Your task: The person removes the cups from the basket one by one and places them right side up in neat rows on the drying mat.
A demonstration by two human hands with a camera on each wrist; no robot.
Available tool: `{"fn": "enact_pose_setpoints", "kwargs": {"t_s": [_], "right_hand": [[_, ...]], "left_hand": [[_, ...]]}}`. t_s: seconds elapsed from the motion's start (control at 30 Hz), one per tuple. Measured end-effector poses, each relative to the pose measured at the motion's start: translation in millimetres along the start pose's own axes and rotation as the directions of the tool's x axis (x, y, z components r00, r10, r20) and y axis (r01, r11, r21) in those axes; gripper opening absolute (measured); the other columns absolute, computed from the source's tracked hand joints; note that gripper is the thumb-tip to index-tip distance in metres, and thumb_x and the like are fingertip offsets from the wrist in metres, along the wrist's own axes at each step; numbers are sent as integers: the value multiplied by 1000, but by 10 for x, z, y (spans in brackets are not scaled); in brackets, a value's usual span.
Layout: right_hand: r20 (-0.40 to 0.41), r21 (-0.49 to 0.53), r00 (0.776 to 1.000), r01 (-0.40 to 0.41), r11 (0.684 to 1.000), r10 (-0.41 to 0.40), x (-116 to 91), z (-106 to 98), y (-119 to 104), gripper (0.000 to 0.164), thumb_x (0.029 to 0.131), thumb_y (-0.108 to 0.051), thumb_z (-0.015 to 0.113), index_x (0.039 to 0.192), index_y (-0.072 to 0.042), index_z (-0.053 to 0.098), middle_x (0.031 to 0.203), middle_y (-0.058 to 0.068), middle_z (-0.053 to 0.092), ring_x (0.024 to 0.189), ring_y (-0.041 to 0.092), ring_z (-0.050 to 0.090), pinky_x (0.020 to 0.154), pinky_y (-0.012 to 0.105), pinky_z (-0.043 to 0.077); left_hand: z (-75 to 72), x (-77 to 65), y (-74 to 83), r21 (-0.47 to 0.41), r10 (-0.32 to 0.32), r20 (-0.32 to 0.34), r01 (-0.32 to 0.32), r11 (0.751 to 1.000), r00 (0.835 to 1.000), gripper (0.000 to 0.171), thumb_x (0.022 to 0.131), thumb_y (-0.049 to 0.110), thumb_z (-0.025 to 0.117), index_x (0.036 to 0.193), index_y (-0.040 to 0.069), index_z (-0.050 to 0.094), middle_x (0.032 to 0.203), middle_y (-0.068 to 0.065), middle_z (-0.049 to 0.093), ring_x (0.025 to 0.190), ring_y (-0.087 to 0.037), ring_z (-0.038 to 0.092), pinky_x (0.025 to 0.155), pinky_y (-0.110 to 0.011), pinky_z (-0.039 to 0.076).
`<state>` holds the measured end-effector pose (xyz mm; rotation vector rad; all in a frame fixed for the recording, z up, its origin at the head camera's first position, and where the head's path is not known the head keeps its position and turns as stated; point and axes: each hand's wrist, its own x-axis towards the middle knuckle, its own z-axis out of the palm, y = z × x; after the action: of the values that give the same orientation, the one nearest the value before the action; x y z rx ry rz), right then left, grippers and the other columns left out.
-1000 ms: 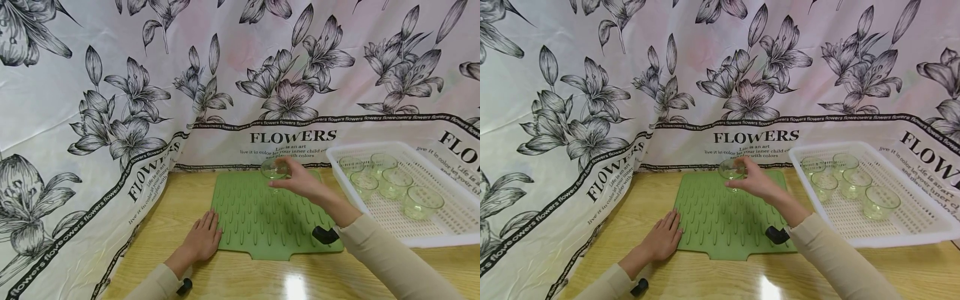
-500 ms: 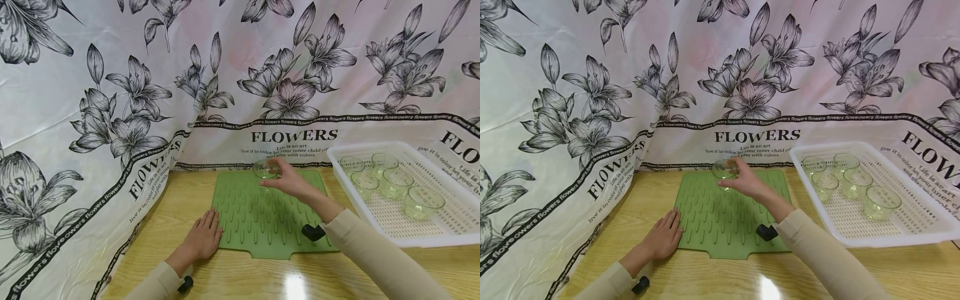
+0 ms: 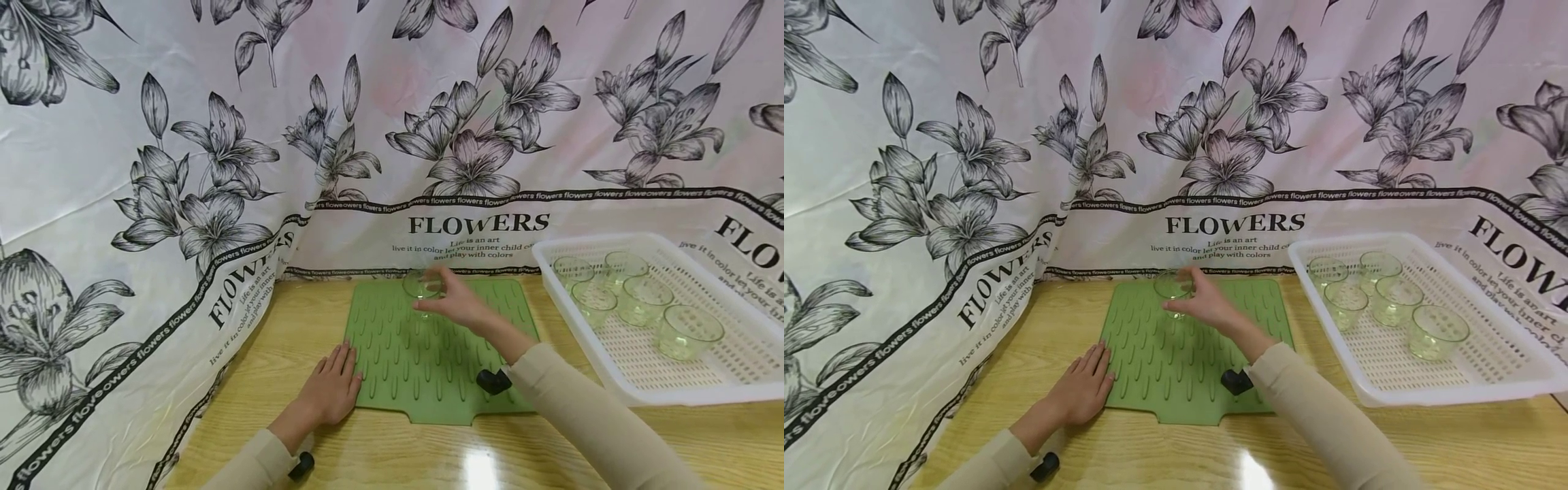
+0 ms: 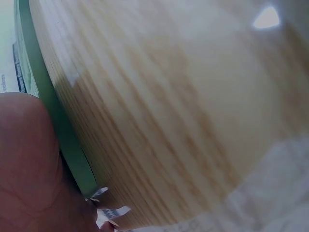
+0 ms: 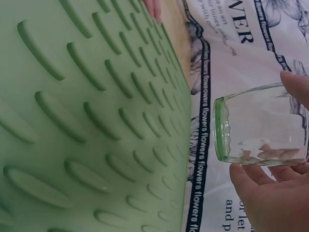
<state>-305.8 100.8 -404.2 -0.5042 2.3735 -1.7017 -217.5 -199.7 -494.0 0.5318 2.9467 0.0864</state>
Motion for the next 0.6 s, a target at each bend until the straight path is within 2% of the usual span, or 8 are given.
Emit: {"fn": "enact_pose_setpoints", "kwargs": {"t_s": [0.1,0.23,0.37,0.6], "right_hand": [[1,-14,1000,-2,1000,2,16,51,30,82,88,-28,84,152,-8,37,154,14,43,142,38,41,109,54,45],[-1,-23,1000,-8,1000,8,35,147,58,79,88,-26,83,150,-8,39,154,15,42,141,38,43,109,53,45],[10,-10,1000,-3,1000,3,67,251,88,82,89,-23,82,153,-5,35,156,18,40,142,38,42,110,53,44],[0,-21,1000,10,1000,-10,164,419,173,86,88,-22,83,156,-5,34,152,18,45,139,40,45,110,53,44]], "left_hand": [[23,8,-6,26,1,2,-1,1000,1000,63,113,40,21,163,1,17,170,-17,10,157,-34,13,123,-55,21],[18,-10,-3,5,16,-12,-16,1000,1000,64,113,40,20,163,-1,19,170,-19,12,156,-36,14,123,-57,21],[-3,-36,13,-11,25,-22,-25,1000,999,63,114,38,21,162,-3,20,169,-21,14,156,-37,15,122,-58,21],[-39,-31,41,-22,14,-6,-14,1000,1000,61,113,35,26,161,-4,23,169,-21,15,156,-37,16,122,-57,22]]}}
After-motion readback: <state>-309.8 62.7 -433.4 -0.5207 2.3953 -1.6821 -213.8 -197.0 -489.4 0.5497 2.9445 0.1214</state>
